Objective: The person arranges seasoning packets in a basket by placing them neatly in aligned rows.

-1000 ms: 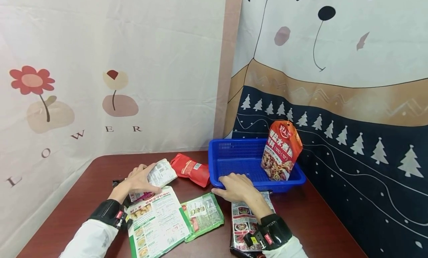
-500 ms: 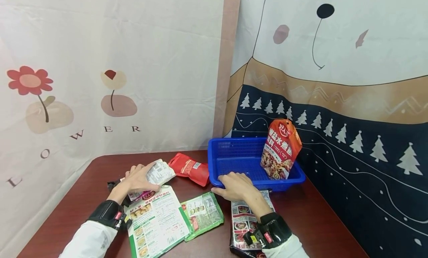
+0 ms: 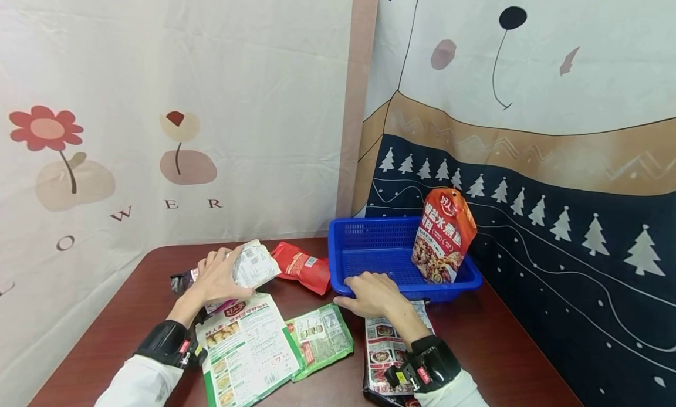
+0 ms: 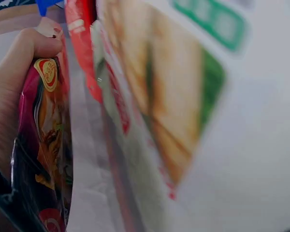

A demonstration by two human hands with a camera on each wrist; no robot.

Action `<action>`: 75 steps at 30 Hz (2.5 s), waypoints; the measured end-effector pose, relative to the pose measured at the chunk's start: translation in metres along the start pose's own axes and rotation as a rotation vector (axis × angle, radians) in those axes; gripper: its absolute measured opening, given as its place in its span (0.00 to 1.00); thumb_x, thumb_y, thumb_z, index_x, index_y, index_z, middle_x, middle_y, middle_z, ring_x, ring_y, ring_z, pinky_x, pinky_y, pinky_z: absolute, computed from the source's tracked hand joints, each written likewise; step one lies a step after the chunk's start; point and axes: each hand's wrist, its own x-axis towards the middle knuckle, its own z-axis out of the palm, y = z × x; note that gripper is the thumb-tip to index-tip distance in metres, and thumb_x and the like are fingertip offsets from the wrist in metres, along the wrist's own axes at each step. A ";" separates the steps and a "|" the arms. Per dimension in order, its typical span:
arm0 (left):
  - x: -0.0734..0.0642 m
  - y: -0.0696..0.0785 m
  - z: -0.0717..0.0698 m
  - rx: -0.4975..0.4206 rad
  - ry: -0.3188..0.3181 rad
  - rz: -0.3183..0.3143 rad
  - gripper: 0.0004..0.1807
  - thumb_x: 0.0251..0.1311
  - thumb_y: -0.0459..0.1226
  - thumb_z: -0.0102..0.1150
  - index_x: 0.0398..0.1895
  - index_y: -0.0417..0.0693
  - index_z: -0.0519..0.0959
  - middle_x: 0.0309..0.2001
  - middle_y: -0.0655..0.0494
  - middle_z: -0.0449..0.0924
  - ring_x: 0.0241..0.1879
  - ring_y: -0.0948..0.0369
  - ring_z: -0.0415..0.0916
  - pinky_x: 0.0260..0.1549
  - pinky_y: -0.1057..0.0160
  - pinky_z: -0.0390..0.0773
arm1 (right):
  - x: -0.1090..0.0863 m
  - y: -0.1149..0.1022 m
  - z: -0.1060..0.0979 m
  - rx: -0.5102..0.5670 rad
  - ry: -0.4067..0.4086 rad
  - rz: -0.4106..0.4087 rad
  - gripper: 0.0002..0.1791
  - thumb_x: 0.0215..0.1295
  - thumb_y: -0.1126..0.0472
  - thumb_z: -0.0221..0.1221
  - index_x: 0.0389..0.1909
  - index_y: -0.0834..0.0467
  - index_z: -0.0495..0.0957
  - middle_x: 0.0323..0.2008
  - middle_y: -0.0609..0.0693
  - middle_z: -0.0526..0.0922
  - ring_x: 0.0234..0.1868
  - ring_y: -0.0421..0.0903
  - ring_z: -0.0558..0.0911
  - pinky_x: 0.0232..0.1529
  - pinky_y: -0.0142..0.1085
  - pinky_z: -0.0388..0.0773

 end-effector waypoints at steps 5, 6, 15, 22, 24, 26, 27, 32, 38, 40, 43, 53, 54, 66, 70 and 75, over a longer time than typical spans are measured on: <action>-0.001 0.016 -0.008 -0.030 0.106 0.048 0.75 0.33 0.62 0.83 0.91 0.49 0.60 0.71 0.34 0.72 0.69 0.36 0.66 0.67 0.32 0.63 | 0.000 0.000 0.000 -0.007 0.005 -0.001 0.29 0.79 0.35 0.66 0.63 0.53 0.89 0.53 0.52 0.93 0.58 0.59 0.90 0.63 0.69 0.82; -0.001 0.020 -0.011 -0.041 0.128 0.059 0.75 0.33 0.61 0.83 0.91 0.49 0.60 0.71 0.34 0.72 0.68 0.36 0.65 0.67 0.32 0.62 | 0.000 0.000 0.000 -0.008 0.006 -0.001 0.28 0.78 0.35 0.66 0.63 0.53 0.89 0.53 0.52 0.93 0.58 0.59 0.91 0.62 0.69 0.82; -0.002 0.060 -0.027 -0.130 0.353 0.226 0.76 0.30 0.60 0.83 0.91 0.48 0.61 0.71 0.36 0.72 0.65 0.40 0.65 0.69 0.35 0.60 | 0.000 0.001 0.001 -0.004 0.006 0.000 0.28 0.78 0.35 0.66 0.63 0.53 0.89 0.51 0.51 0.93 0.56 0.58 0.90 0.60 0.66 0.84; -0.005 0.091 -0.035 -0.196 0.508 0.324 0.76 0.28 0.59 0.85 0.90 0.50 0.62 0.68 0.36 0.73 0.64 0.40 0.66 0.68 0.36 0.60 | -0.001 0.001 -0.002 0.005 0.000 -0.009 0.31 0.78 0.34 0.66 0.65 0.55 0.88 0.56 0.54 0.93 0.59 0.60 0.90 0.62 0.68 0.83; -0.007 0.099 -0.036 -0.213 0.553 0.338 0.76 0.28 0.59 0.85 0.90 0.51 0.62 0.68 0.37 0.73 0.65 0.40 0.66 0.67 0.36 0.60 | -0.001 0.000 -0.002 0.007 -0.002 -0.012 0.32 0.79 0.34 0.66 0.66 0.55 0.88 0.57 0.54 0.93 0.59 0.60 0.90 0.63 0.69 0.83; -0.008 0.106 -0.038 -0.232 0.597 0.354 0.76 0.28 0.59 0.85 0.91 0.52 0.62 0.68 0.37 0.73 0.64 0.40 0.66 0.66 0.36 0.60 | -0.001 0.000 -0.002 0.009 -0.002 -0.013 0.32 0.78 0.34 0.66 0.66 0.55 0.88 0.58 0.55 0.93 0.60 0.61 0.90 0.63 0.70 0.83; -0.009 0.110 -0.038 -0.238 0.612 0.358 0.77 0.29 0.59 0.85 0.91 0.53 0.62 0.68 0.38 0.73 0.64 0.41 0.66 0.65 0.37 0.60 | -0.001 0.000 -0.003 0.011 -0.002 -0.014 0.32 0.78 0.34 0.66 0.66 0.55 0.88 0.58 0.55 0.93 0.60 0.61 0.90 0.63 0.70 0.82; -0.015 0.123 -0.040 -0.262 0.672 0.376 0.77 0.28 0.59 0.84 0.92 0.54 0.61 0.69 0.39 0.73 0.64 0.42 0.66 0.65 0.38 0.61 | -0.001 0.000 0.000 0.013 -0.005 -0.007 0.32 0.78 0.35 0.67 0.67 0.55 0.88 0.59 0.55 0.93 0.62 0.62 0.90 0.66 0.71 0.81; -0.019 0.133 -0.044 -0.251 0.744 0.417 0.77 0.26 0.60 0.84 0.90 0.50 0.63 0.70 0.37 0.72 0.61 0.41 0.66 0.62 0.38 0.61 | -0.001 0.001 0.000 0.014 -0.015 -0.003 0.33 0.79 0.35 0.67 0.68 0.56 0.87 0.62 0.56 0.92 0.64 0.63 0.89 0.69 0.71 0.80; -0.019 0.134 -0.045 -0.247 0.773 0.435 0.78 0.24 0.61 0.84 0.90 0.48 0.64 0.69 0.36 0.73 0.60 0.40 0.65 0.61 0.38 0.61 | -0.001 0.002 -0.002 0.020 -0.019 -0.007 0.34 0.78 0.35 0.67 0.69 0.56 0.86 0.63 0.57 0.92 0.66 0.63 0.89 0.70 0.72 0.79; -0.019 0.135 -0.046 -0.238 0.815 0.461 0.79 0.22 0.62 0.84 0.89 0.47 0.65 0.68 0.35 0.73 0.60 0.40 0.65 0.61 0.38 0.61 | -0.003 0.003 -0.007 0.047 -0.030 -0.027 0.36 0.77 0.34 0.68 0.71 0.58 0.85 0.65 0.58 0.91 0.68 0.63 0.88 0.71 0.71 0.79; -0.021 0.137 -0.058 -0.173 0.887 0.517 0.77 0.22 0.62 0.87 0.86 0.45 0.68 0.68 0.37 0.72 0.65 0.38 0.64 0.64 0.35 0.61 | -0.023 -0.001 -0.060 0.157 0.166 -0.156 0.33 0.79 0.35 0.66 0.72 0.52 0.83 0.68 0.52 0.90 0.71 0.58 0.87 0.72 0.63 0.83; -0.022 0.138 -0.060 -0.165 0.889 0.526 0.78 0.21 0.62 0.87 0.86 0.44 0.69 0.68 0.37 0.72 0.65 0.38 0.64 0.64 0.34 0.61 | -0.025 -0.003 -0.066 0.174 0.215 -0.173 0.32 0.79 0.37 0.67 0.73 0.53 0.83 0.68 0.52 0.90 0.72 0.58 0.87 0.73 0.63 0.83; -0.024 0.139 -0.063 -0.020 0.912 0.622 0.78 0.16 0.67 0.91 0.81 0.45 0.73 0.66 0.40 0.75 0.65 0.44 0.66 0.70 0.35 0.62 | -0.033 -0.051 -0.090 0.496 0.447 -0.360 0.45 0.78 0.57 0.69 0.90 0.47 0.61 0.85 0.55 0.72 0.83 0.61 0.75 0.79 0.67 0.76; -0.026 0.143 -0.061 0.030 0.902 0.653 0.79 0.15 0.71 0.91 0.80 0.46 0.73 0.66 0.41 0.75 0.65 0.45 0.66 0.71 0.35 0.61 | -0.033 -0.063 -0.086 0.605 0.429 -0.413 0.48 0.79 0.60 0.67 0.92 0.46 0.54 0.87 0.56 0.68 0.87 0.61 0.70 0.82 0.66 0.72; -0.028 0.151 -0.059 0.088 0.889 0.694 0.75 0.21 0.72 0.88 0.80 0.48 0.74 0.67 0.44 0.75 0.64 0.46 0.66 0.70 0.35 0.63 | -0.032 -0.069 -0.081 0.729 0.386 -0.402 0.46 0.82 0.61 0.65 0.93 0.45 0.53 0.85 0.60 0.70 0.82 0.66 0.77 0.78 0.69 0.76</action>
